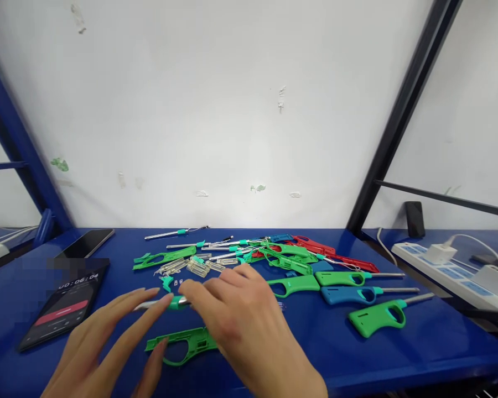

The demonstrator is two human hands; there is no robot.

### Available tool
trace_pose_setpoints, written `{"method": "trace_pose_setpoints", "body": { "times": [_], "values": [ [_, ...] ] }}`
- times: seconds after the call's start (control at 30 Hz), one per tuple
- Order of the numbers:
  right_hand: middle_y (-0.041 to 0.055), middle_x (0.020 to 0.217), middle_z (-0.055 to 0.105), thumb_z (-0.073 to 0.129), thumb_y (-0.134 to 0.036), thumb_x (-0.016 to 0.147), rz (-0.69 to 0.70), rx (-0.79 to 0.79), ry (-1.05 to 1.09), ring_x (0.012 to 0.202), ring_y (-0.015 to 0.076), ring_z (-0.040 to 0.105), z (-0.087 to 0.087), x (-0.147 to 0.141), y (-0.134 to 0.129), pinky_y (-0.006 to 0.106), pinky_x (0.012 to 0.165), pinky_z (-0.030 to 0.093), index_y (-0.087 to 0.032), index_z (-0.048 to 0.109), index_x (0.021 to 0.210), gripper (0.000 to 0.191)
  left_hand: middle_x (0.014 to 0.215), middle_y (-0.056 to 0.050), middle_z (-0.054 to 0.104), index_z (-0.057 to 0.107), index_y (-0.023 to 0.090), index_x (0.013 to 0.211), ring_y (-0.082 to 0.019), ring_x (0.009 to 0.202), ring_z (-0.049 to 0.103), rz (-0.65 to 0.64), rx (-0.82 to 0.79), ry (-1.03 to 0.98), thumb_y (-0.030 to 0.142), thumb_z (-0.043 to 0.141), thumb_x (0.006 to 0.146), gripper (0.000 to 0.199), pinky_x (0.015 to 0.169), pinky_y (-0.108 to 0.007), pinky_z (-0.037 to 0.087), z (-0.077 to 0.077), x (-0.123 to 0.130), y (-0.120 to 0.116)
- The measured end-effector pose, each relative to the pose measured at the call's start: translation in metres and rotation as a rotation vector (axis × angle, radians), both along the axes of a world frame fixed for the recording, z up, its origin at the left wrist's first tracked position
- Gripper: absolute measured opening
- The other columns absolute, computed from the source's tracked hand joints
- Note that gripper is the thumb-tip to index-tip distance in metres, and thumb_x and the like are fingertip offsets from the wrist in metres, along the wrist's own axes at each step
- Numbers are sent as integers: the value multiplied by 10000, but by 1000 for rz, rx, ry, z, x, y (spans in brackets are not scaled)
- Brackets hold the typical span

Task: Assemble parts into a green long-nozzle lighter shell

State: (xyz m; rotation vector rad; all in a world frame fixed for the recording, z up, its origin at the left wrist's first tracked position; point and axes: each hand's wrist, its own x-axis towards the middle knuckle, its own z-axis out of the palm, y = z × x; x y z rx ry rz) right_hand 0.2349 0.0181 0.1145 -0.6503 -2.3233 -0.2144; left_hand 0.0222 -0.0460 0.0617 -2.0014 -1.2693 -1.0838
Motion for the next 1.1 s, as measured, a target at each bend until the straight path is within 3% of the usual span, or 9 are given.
{"method": "trace_pose_setpoints", "body": {
  "times": [0.1,0.2,0.37,0.6,0.73,0.9,1.1],
  "values": [
    [-26,886,745,613,-106,1068,76,-37,28,731,167,610,-4,-11,-7,342,740,408,-248,609,1294,266,1208,-19,679,588,219,1379,-114,1136,621,-19,-95,10,320,548,1086,313,1109,-174,410,0,-8,4],
    [-26,963,772,621,-122,1067,111,-118,51,764,170,645,-5,-15,-9,345,755,437,-262,619,1280,255,1082,49,736,619,280,1250,-59,970,694,-20,-151,-20,407,487,1119,225,955,-104,484,-1,-15,6],
    [-33,1288,754,765,-347,1009,34,-322,105,1148,213,693,-9,0,-9,380,1025,482,-375,498,1508,566,1079,95,753,609,342,1261,-34,923,738,-33,-216,-63,448,504,1106,215,872,-75,517,1,-23,4],
    [-109,1046,802,698,-352,1053,46,-443,239,1011,160,716,-13,14,-4,326,935,510,-367,727,1118,73,1063,87,732,605,331,1305,-16,919,739,-71,-264,-105,396,531,1097,230,859,-39,503,7,-24,2],
    [-116,996,803,712,-334,1045,49,-448,249,950,135,717,-11,11,-6,296,895,507,-352,746,1084,55,1032,79,716,616,339,1289,-6,858,734,-129,-268,-109,374,470,1121,225,815,-25,502,10,-23,1],
    [-80,926,793,701,-287,1052,92,-405,267,854,140,700,-10,8,-8,284,777,506,-312,755,1092,72,1076,57,715,631,350,1321,-25,867,743,-132,-299,-102,344,547,1092,244,814,-40,516,12,-24,-1],
    [-46,976,803,643,-194,1077,151,-304,269,811,142,672,-12,10,-7,307,777,487,-266,736,1151,139,1060,76,718,583,354,1379,14,818,733,-172,-335,-89,321,482,1121,279,797,5,479,10,-22,-3]
  ]
}}
